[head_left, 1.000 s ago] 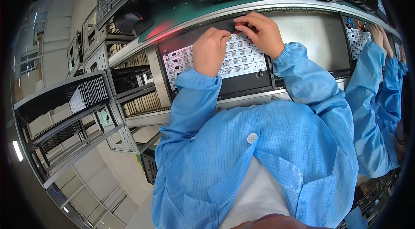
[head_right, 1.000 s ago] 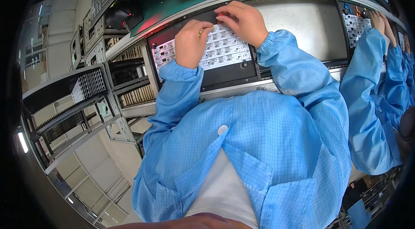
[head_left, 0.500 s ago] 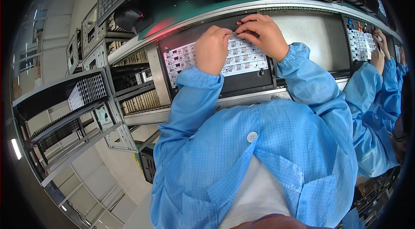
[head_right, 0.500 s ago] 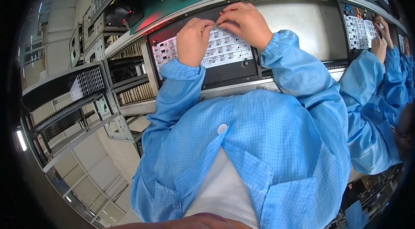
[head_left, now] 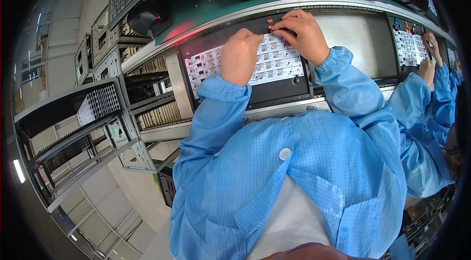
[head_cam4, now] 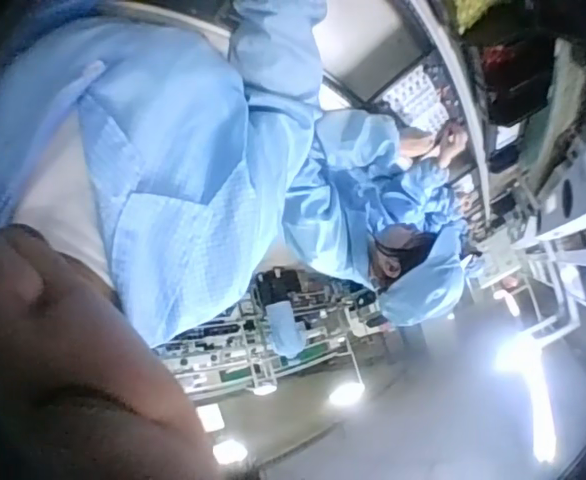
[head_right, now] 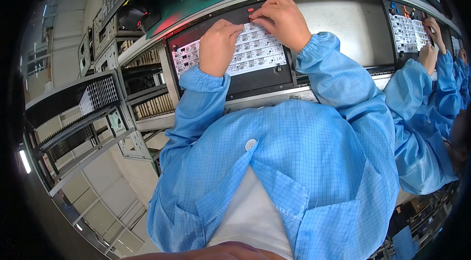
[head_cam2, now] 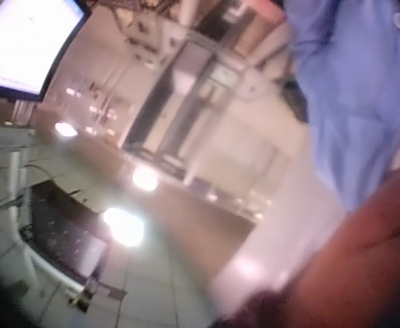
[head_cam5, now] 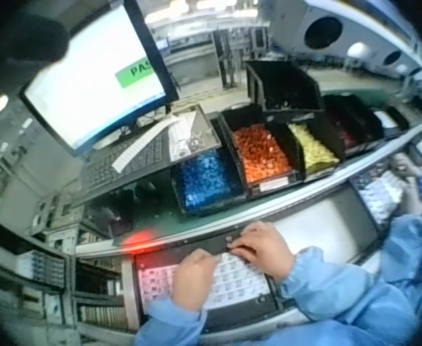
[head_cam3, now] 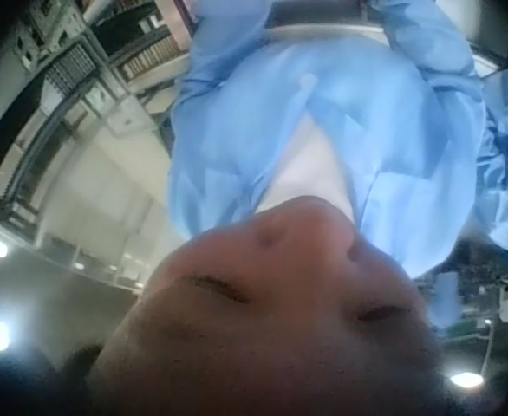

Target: Manual assembly of small electronic components onto a circuit board template at a factory workstation.

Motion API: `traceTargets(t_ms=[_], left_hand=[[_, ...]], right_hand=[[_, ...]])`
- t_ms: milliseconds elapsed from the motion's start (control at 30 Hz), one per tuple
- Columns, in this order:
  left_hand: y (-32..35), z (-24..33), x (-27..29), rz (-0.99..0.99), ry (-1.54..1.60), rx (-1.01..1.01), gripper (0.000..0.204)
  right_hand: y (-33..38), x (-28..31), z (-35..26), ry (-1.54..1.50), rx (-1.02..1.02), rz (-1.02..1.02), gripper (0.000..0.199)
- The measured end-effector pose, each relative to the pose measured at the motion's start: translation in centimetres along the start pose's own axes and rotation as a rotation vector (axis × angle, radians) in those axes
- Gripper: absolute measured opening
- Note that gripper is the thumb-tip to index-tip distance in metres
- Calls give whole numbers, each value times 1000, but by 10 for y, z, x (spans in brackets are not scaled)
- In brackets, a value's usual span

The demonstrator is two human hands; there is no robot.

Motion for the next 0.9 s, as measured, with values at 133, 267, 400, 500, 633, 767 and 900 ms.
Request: traceTargets(t_ms=[133, 267, 400, 500, 633, 767, 900], left_hand=[[2, -5, 3, -9, 46, 45, 16], [-3, -31, 0, -47, 569, 375, 26], [1, -41, -3, -138, 1131, 619, 41], [1, -40, -3, -165, 1237, 638, 45], [2, -37, -6, -192, 1248, 677, 41], [1, -32, -2, -195, 1206, 674, 37], [2, -31, -4, -203, 1157, 695, 32]], right_hand=[[1, -2, -5, 26, 34, -21, 14], [0, -3, -6, 33, 59, 9, 12], [-1, -3, -7, 37, 67, -21, 12], [-1, -4, -7, 38, 58, -37, 12], [0, -2, -4, 47, 45, -43, 13], [-3, 6, -9, 119, 156, -98, 17], [1, 20, -16, 112, 101, -104, 21]])
Point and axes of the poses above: each hand's wrist, its own y-axis away from the middle knuckle, its own x-axis out of the back of the hand, z = x × y, the point moved 5 cm from there along -y, towards the middle knuckle, and after that the axes turned 1 degree about x, right-handed, at the moved point
